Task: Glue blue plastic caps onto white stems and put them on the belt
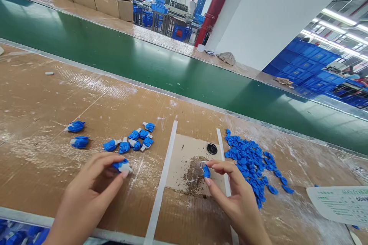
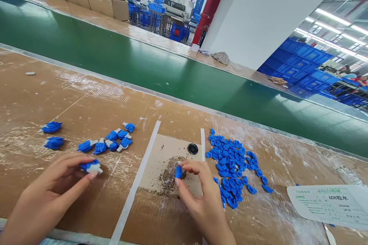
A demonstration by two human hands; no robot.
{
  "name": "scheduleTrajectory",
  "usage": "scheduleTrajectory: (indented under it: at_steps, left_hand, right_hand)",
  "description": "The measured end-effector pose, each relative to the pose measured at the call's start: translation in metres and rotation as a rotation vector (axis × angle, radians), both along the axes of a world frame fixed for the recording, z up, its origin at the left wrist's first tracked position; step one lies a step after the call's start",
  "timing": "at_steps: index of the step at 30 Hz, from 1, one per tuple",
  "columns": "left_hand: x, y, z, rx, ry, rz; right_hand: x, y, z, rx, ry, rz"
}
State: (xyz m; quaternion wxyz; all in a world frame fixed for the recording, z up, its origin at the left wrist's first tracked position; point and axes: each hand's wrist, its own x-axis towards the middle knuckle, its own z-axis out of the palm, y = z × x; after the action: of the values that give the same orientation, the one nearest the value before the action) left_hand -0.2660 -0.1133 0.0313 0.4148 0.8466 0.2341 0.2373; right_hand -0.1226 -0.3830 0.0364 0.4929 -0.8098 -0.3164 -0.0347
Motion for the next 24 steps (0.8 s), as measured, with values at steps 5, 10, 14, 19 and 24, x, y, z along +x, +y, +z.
scheduleTrajectory:
  at_steps: [5,10,14,19,24]
  left_hand:
    - [0.008,-0.044,0.009,-0.812,-0.057,-0.253]
    - [0.014,-0.076,0.011,-1.193,-0.114,-0.330]
    - [0.014,-0.084,0.015,-1.276,-0.145,-0.315]
    - [0.013,-0.086,0.015,-1.292,-0.146,-0.265]
    - [0.011,-0.085,0.003,-1.250,-0.146,-0.358]
  right_hand:
    - [-0.032,0.012,-0.001,0.439,0.398,0.106]
    - [-0.055,0.029,-0.012,0.641,0.501,0.202]
    - [-0.072,0.045,-0.016,0.660,0.435,0.066]
    - [-0.083,0.056,-0.011,0.625,0.359,-0.009]
    - [-0.084,0.056,-0.010,0.488,0.244,-0.053]
